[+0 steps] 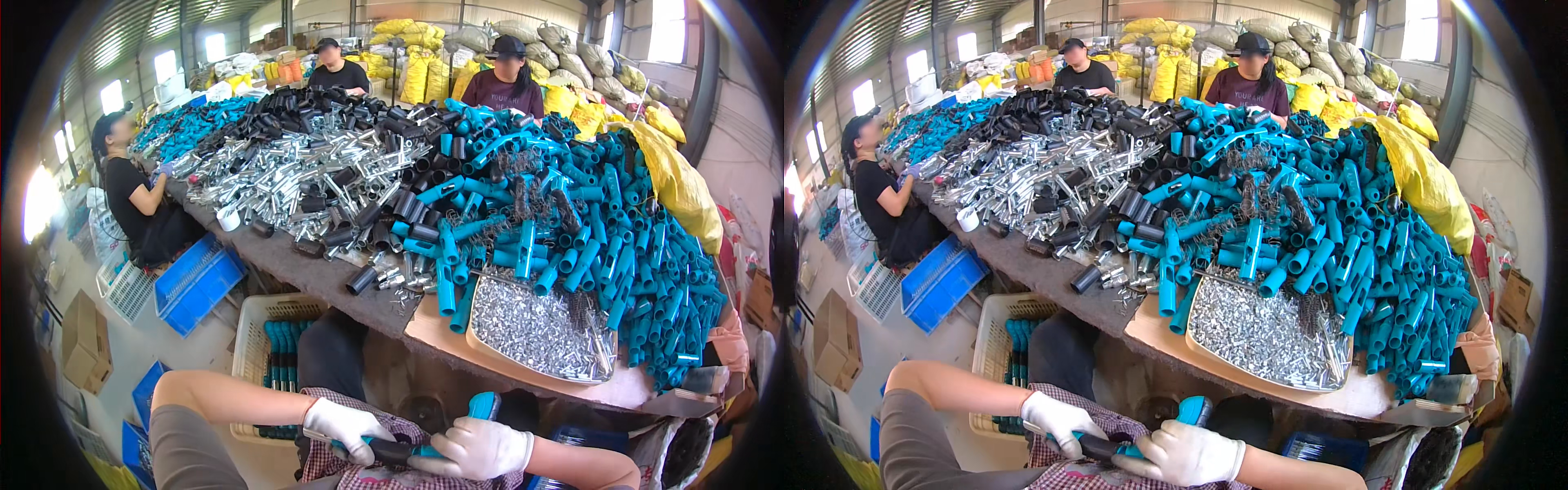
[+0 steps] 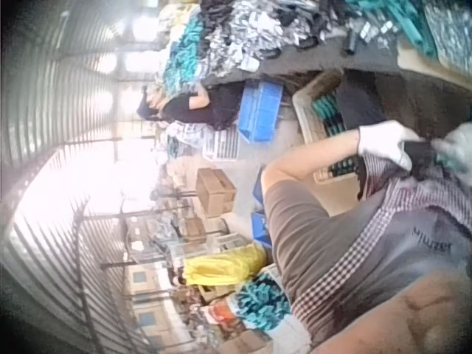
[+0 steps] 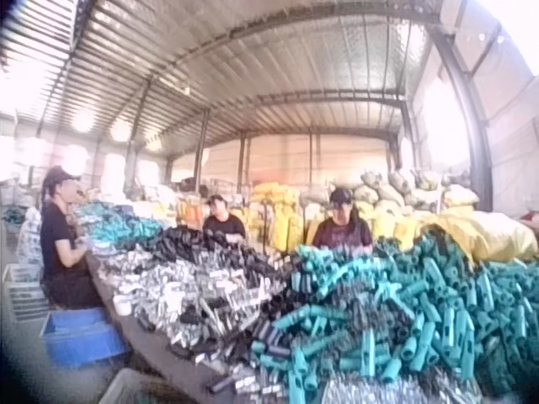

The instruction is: The person assembles tools by inserting metal parts, pins, and springs into plastic handles and tubes by hand, then places the assembled tools into a basket.

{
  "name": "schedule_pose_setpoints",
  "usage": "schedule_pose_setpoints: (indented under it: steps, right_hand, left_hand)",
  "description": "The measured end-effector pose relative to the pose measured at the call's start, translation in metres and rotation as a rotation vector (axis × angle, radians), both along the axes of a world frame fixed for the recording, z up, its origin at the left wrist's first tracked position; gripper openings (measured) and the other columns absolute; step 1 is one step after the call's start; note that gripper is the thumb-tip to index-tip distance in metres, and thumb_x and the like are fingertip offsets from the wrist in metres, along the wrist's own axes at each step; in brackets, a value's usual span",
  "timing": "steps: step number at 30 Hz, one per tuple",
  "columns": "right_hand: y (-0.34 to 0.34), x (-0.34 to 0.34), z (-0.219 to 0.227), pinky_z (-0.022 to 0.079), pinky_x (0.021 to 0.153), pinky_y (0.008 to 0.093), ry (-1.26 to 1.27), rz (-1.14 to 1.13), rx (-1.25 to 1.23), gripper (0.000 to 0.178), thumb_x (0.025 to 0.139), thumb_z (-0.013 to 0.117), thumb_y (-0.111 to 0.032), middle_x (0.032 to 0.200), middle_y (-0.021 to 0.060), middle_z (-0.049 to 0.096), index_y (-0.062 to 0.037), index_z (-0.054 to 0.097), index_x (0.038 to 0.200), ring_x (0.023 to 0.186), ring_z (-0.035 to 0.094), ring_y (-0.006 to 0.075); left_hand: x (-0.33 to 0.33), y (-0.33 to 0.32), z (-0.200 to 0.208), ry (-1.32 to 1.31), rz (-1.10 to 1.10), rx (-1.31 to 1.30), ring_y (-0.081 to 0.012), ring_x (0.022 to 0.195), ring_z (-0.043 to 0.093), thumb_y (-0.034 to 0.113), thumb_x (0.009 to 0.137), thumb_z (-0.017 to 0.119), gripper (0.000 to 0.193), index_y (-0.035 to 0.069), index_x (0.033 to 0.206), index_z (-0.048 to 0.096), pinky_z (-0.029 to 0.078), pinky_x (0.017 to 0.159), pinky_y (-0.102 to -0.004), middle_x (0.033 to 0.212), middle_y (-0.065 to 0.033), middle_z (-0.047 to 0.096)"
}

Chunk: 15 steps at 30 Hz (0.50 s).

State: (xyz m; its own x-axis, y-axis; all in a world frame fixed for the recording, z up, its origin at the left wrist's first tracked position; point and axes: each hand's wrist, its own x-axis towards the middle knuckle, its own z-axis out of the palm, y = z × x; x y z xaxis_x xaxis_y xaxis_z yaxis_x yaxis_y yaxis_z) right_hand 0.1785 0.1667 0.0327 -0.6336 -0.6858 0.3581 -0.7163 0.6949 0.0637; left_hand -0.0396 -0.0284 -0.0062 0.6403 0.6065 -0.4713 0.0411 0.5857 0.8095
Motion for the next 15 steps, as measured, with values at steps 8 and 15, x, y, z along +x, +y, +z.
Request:
schedule_pose_setpoints:
  steps: [8, 15]
  right_hand:
    - [0.008, 0.001, 0.004, 0.053, 0.061, 0.0411, -0.620, -0.334, -0.417, 0.055, 0.079, 0.071, -0.019, 0.084, 0.0159, 0.064, -0.0073, 0.060, 0.132, 0.070, 0.065, 0.0343]
    - [0.001, 0.008, -0.014, 0.055, 0.070, 0.0338, -1.273, -0.392, -1.832, 0.065, 0.083, 0.068, -0.015, 0.099, 0.0109, 0.069, 0.0031, 0.049, 0.143, 0.074, 0.066, 0.0185]
  left_hand:
    - [-0.001, 0.022, 0.069, 0.842, -0.103, 0.493, -0.0353, 0.093, 0.070, 0.046, 0.080, 0.075, 0.071, 0.009, 0.138, 0.055, 0.055, 0.083, -0.0417, 0.108, -0.0197, 0.070]
    - [-0.003, 0.021, 0.085, 1.578, -0.179, 1.453, -0.0261, 0.062, 0.065, 0.033, 0.081, 0.073, 0.053, 0.014, 0.129, 0.061, 0.051, 0.055, -0.0354, 0.072, -0.0083, 0.062]
